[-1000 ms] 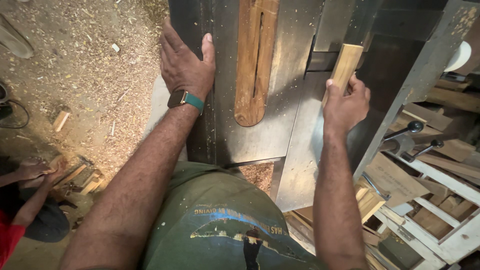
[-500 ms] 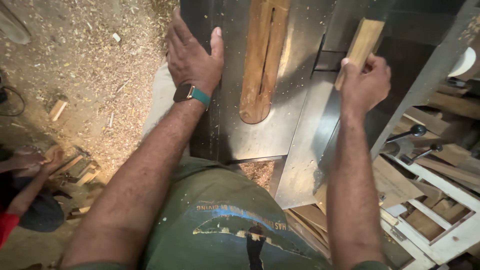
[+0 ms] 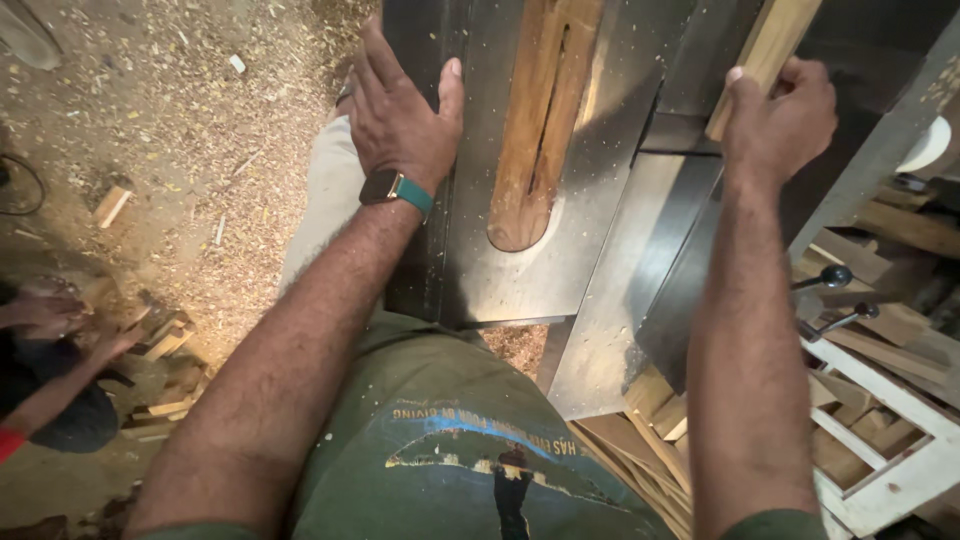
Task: The person joints small blocks of wood by holding them against the fence of a jointer station and sliding them across the cutter head multiple times.
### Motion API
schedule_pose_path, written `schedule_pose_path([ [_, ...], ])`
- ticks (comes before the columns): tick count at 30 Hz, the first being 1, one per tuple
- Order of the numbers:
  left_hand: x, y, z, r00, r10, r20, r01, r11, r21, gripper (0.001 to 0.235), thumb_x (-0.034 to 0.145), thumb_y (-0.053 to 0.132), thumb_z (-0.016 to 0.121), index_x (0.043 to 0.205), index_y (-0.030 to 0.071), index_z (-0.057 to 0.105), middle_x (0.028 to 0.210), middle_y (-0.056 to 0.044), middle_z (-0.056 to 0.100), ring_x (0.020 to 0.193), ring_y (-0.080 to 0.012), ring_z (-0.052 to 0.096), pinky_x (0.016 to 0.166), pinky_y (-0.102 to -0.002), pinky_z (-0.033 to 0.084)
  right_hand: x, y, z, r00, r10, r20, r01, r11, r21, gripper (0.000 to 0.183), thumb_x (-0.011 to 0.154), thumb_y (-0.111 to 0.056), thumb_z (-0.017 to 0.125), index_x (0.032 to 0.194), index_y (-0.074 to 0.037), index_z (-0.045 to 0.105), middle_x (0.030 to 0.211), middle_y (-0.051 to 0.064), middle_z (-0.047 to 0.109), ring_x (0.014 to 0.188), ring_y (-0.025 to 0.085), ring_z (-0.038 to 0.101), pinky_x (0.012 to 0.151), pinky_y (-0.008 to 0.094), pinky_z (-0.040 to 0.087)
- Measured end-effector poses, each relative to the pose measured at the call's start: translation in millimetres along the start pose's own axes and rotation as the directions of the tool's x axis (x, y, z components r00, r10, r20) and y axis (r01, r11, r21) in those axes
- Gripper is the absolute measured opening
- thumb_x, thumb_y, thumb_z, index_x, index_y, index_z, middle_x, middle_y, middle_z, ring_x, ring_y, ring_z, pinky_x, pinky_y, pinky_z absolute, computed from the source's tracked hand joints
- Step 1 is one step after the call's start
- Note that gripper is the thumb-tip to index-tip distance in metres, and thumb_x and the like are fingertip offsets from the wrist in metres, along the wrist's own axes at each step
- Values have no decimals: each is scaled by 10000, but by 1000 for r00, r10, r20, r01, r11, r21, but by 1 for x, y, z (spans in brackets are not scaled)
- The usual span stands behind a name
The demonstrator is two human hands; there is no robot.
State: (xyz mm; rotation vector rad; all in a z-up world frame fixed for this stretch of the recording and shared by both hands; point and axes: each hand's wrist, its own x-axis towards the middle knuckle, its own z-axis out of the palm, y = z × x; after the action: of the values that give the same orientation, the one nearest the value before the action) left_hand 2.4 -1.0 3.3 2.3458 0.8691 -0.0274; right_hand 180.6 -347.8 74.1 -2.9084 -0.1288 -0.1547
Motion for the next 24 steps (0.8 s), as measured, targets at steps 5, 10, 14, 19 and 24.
schedule_pose_path([
  [5, -3, 1, -3, 999, 14, -43, -13, 1000, 20, 913, 1006, 513, 686, 1559, -32, 206, 1493, -287, 457, 1365, -467, 504, 1174, -541, 425, 50, -15, 11, 995, -85, -61, 82, 995, -51, 330, 743, -178, 935, 949, -18, 733, 904, 105, 753, 838, 239, 749, 775, 411, 581],
  [10, 2, 9, -7, 999, -42, -23, 42, 999, 8, 908, 974, 515, 690, 1541, -33, 241, 1477, -298, 476, 1332, -472, 515, 1108, -532, 448, 62, -52, -24, 977, 165, 138, -209, 872, 442, 262, 913, -215, 853, 1050, -7, 770, 917, 70, 761, 780, 176, 686, 720, 353, 541],
  [14, 0, 9, -7, 996, -86, 13, 86, 996, -17, 905, 974, 511, 680, 1543, -44, 247, 1460, -293, 492, 1332, -454, 528, 1095, -524, 466, -14, -66, -91, 849, 324, 417, -496, 218, 841, 318, 1054, -212, 766, 1241, 30, 678, 1074, 101, 704, 968, 213, 678, 884, 354, 559],
  [19, 4, 8, -17, 1000, -7, 26, 9, 996, -89, 880, 995, 451, 690, 1544, -67, 238, 1498, -322, 460, 1354, -456, 505, 1114, -524, 451, -135, -62, -135, 751, 254, 610, -528, -323, 785, 430, 1053, -307, 645, 1361, -8, 624, 1250, 86, 723, 1153, 222, 685, 1028, 369, 545],
  [24, -47, 42, -56, 865, 437, -247, -387, 894, 227, 851, 998, 362, 697, 1553, -98, 245, 1504, -380, 423, 1379, -508, 456, 1119, -558, 403, -229, -36, -140, 695, 351, 628, -473, -435, 766, 433, 1057, -354, 603, 1367, -53, 619, 1221, 55, 722, 1132, 211, 675, 1008, 392, 529],
])
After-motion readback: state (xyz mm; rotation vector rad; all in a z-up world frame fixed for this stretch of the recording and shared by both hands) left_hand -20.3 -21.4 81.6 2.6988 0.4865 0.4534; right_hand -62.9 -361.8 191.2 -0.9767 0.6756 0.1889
